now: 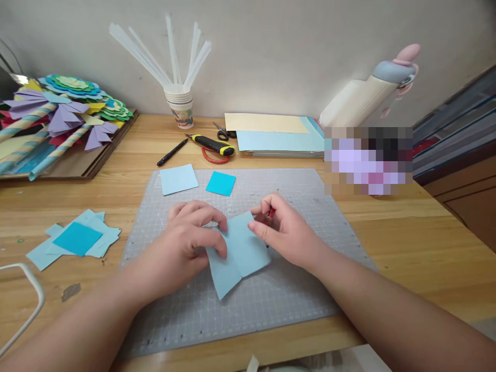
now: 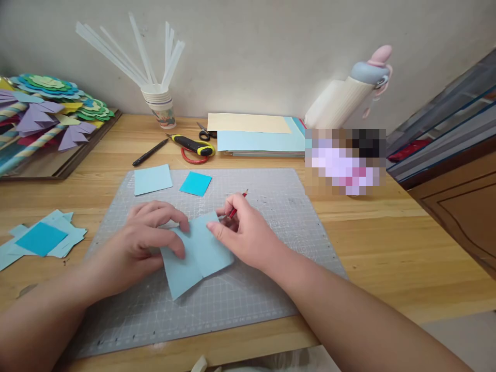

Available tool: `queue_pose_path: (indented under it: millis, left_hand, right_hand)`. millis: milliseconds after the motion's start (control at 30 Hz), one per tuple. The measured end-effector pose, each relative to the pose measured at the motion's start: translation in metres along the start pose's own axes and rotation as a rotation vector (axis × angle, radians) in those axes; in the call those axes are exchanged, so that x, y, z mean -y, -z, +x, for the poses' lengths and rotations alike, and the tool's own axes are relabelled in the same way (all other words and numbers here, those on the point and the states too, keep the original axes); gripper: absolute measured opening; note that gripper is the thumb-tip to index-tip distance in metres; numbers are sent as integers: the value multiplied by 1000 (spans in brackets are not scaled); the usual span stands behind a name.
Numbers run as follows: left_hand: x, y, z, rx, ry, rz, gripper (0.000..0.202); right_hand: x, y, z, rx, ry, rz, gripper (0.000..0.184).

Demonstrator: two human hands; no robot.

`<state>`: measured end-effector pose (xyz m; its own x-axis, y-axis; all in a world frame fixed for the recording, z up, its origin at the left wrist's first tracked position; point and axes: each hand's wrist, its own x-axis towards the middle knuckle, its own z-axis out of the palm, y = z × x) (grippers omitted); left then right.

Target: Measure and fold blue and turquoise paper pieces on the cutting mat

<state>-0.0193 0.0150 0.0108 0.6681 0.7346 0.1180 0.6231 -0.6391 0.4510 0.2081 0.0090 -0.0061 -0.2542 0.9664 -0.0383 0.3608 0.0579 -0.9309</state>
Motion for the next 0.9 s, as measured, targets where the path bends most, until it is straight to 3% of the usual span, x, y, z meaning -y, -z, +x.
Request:
queue_pose_path:
  millis: [67,167,367,600,900]
  left_hand:
    - [-1,-1,0,-23,-20,15,40]
    - [2,-2,0,-59,-22,58,44]
    - [5,-8,-3,-154,98,189,39]
    - [-10,-27,-4,22,226,143,29]
    - [-11,-35,-4,104,203,316,37]
  right_hand:
    - [0,-3,0,48,-40,44,29]
    - [0,-7,0,11,-94,2,26]
    - [0,-14,6,-59,-140,-199,22]
    - [-3,-14,11,-114,-146,-432,17]
    - [-2,-12,13,-67,-104,-635,13]
